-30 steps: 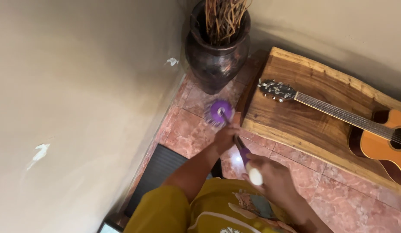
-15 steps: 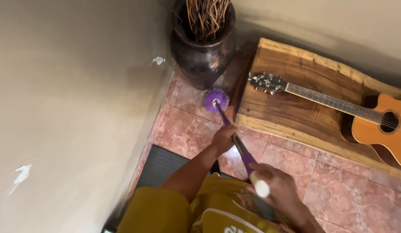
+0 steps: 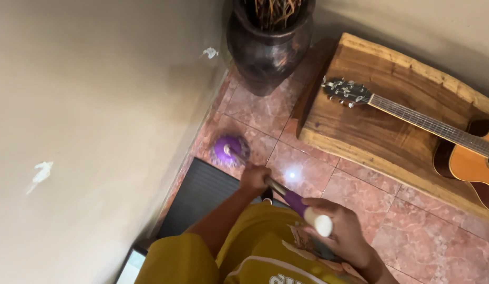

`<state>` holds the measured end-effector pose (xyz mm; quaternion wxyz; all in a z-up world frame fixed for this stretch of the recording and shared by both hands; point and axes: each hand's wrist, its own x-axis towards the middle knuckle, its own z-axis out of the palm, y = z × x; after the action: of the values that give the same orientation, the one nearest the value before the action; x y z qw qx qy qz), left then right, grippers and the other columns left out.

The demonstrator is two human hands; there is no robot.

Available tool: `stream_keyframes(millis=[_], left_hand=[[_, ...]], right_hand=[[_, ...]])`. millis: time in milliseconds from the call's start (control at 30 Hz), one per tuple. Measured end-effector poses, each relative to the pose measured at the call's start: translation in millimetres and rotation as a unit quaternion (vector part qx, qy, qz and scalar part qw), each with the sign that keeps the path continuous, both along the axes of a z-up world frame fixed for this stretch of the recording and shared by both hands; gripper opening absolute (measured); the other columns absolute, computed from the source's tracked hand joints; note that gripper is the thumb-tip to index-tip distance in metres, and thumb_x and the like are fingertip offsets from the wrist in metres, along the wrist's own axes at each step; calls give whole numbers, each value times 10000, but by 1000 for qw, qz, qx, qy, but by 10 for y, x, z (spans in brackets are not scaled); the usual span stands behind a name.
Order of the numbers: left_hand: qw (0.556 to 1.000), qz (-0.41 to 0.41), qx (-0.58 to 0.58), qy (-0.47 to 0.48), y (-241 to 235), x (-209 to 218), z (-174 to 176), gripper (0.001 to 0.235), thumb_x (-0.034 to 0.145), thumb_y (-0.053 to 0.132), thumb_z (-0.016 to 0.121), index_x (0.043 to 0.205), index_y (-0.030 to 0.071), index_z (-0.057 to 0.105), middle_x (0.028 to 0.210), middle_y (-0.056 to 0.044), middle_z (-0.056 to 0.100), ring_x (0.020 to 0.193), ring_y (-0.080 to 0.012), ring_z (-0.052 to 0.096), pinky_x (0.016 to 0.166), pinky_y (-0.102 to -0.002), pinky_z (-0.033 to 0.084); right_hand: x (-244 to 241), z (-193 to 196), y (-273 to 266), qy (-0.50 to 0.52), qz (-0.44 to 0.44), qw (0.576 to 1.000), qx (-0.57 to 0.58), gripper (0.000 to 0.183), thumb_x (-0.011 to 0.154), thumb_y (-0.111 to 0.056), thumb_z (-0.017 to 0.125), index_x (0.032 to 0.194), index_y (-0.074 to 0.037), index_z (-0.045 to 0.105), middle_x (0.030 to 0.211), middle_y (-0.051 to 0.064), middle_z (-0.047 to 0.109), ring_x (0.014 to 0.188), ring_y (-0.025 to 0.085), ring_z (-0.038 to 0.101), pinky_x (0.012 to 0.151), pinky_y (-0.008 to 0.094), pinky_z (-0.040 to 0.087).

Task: Mopping a tiled floor in an entrance area.

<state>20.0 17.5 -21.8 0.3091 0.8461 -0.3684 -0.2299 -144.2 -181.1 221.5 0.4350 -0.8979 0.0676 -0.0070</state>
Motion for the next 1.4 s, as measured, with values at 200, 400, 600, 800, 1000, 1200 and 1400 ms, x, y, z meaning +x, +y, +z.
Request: stream_keyframes(millis=[200,400,600,800,1000,1200,1400], left_hand=[[996,63,-43,-49,-212,-8,-287,131,722,84,704,841,128,671,893,-97,692,885,-346,652,831,-456,495],[996,-13,-86,-20,-1055,-683,-328,79,755,78,727,806,107,674,906,-124,686,905,-373,646,803,-464,510],[985,-130,-109,-5,-1929,-1973,-513,210,776,194,745,976,132,737,934,-75,726,929,-296,670,998,-529,404],[974,-136,-179,21,-2015,-2387,132,204,827,176,729,1021,123,756,990,-46,757,1021,-262,700,1106,-599,327],[984,-78,-161,23,-1936,-2345,-154,213,800,142,748,1008,92,750,972,-80,750,979,-264,707,1059,-501,423],[996,-28,-83,-6,-1986,-2268,-23,168,773,87,740,941,79,735,979,-119,728,1022,-325,679,932,-435,511],[995,-53,-42,72,-2556,-2851,-345,278,844,94,718,1122,80,726,1138,-143,691,1122,-348,631,970,-436,510]], right_hand=[[-176,-75,31,-45,20,999,-8,468,813,-345,824,1063,-37,578,1210,115,740,780,277,759,663,347,618],[-1047,125,-382,254,-94,955,-123,499,748,-433,878,1185,-214,774,928,76,792,738,228,777,697,357,627],[-2047,392,-567,185,-243,941,-149,463,651,-358,910,1028,-125,777,1109,49,789,845,226,789,769,348,624],[-2250,583,-610,135,-228,954,-137,409,621,-301,908,939,-93,760,1085,44,784,886,219,789,755,312,633],[-2405,386,-835,-24,-143,979,-143,453,689,-320,871,977,-56,642,1133,43,762,1001,262,762,768,336,610],[-2746,73,-941,91,-210,965,-127,475,680,-297,865,1015,-40,648,1190,42,763,924,258,767,728,348,604],[-3270,208,-1060,98,-317,938,-100,437,716,-208,847,1107,-66,711,1217,105,749,999,231,763,784,327,628]])
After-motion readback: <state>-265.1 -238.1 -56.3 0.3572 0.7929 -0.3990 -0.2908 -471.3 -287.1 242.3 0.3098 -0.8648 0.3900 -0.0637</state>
